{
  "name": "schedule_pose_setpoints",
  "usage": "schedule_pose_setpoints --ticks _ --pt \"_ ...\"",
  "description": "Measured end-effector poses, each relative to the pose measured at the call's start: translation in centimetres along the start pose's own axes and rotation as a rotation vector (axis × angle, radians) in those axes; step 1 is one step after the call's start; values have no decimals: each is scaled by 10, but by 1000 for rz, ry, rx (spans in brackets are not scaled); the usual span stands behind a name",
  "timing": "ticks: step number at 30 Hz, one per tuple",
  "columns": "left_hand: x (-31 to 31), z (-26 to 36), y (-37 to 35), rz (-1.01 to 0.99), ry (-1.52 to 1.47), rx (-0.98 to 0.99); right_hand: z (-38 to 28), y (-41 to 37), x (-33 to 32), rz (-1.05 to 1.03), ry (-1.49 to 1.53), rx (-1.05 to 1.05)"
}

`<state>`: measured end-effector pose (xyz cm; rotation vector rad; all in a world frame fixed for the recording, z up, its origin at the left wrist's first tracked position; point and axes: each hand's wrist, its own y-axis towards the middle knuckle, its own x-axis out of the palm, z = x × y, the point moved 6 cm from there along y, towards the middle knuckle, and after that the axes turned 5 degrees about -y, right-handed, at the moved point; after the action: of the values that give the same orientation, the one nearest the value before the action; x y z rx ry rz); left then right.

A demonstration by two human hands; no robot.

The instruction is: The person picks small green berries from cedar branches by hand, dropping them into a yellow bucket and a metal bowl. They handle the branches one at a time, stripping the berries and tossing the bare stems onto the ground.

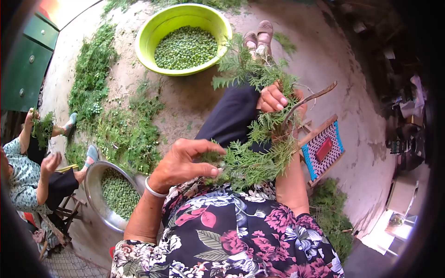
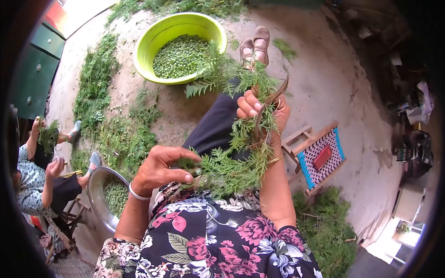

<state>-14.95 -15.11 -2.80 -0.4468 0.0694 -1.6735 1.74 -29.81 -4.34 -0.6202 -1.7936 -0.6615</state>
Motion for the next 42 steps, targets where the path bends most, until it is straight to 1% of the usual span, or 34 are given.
schedule_pose_setpoints --ticks 1,2,3,5,6,7,9,10,11,13,14,15,17,18,19,21,22,23,25,26,27,29,30,31,32,34,35,36,37,38,39,40,41,42 --pt "3 -5 0 -32 145 -25 -2 -1 -1 -1 -5 -3" --pt "5 -9 2 -43 268 31 -3 -1 -3 -20 24 4" --pt "7 -12 3 -46 270 35 -4 -1 -4 -39 55 12" --pt "9 -11 5 0 492 130 -7 -4 -6 -14 72 11" --pt "10 -12 5 17 554 201 -11 -4 -10 -11 27 6" --pt "10 -15 7 14 552 200 -15 -6 -13 -6 -15 3" --pt "4 -17 6 146 554 206 -20 -9 -12 8 30 2" --pt "2 -19 6 147 569 126 -21 -9 -10 16 75 1" --pt "3 -21 8 145 570 119 -23 -10 -9 21 81 0" --pt "9 -14 8 151 419 335 -29 -12 -15 154 24 -50" --pt "11 -17 9 100 450 334 -29 -12 -14 145 19 -48" --pt "12 -14 9 96 448 328 -30 -13 -13 152 22 -49" --pt "15 -12 9 94 472 208 -30 -13 -6 121 0 -41" --pt "13 -15 8 135 437 216 -29 -14 2 95 32 -47" --pt "8 -28 9 148 221 95 -32 -16 -4 99 37 -46" --pt "7 -34 6 169 -221 -21 -41 -18 -6 -59 75 -22" --pt "7 -36 6 176 -335 -22 -45 -20 -10 -11 49 -26" --pt "7 -37 7 178 -336 -25 -45 -21 -11 -8 51 -25" --pt "9 -34 8 87 -211 -4 -45 -23 -12 -34 86 -43" --pt "13 -32 7 82 -246 -50 -45 -23 -12 -37 77 -56" --pt "14 -34 7 83 -245 -54 -44 -24 -14 -35 80 -56" --pt "12 -34 9 109 -17 -13 -42 -24 -16 -10 87 -48" --pt "12 -32 10 122 167 33 -41 -24 -17 -8 87 -50" --pt "12 -35 11 118 166 31 -39 -25 -20 43 98 -67" --pt "10 -37 12 149 299 79 -37 -25 -23 94 110 -83" --pt "7 -35 15 245 520 205 -32 -26 -30 79 91 -66" --pt "7 -36 17 237 519 202 -29 -28 -32 65 72 -53" --pt "9 -22 17 301 712 396 -26 -29 -34 113 68 -25" --pt "15 -9 15 358 902 600 -22 -32 -34 115 62 -34" --pt "18 -9 17 283 879 570 -13 -35 -40 223 129 -4" --pt "24 -8 21 215 909 638 -13 -38 -42 322 175 4" --pt "29 -11 28 134 967 624 -9 -40 -40 433 117 8" --pt "39 -6 33 24 1025 581 -6 -41 -50 402 102 56" --pt "45 -13 38 -60 1113 578 -5 -42 -41 469 -10 80"
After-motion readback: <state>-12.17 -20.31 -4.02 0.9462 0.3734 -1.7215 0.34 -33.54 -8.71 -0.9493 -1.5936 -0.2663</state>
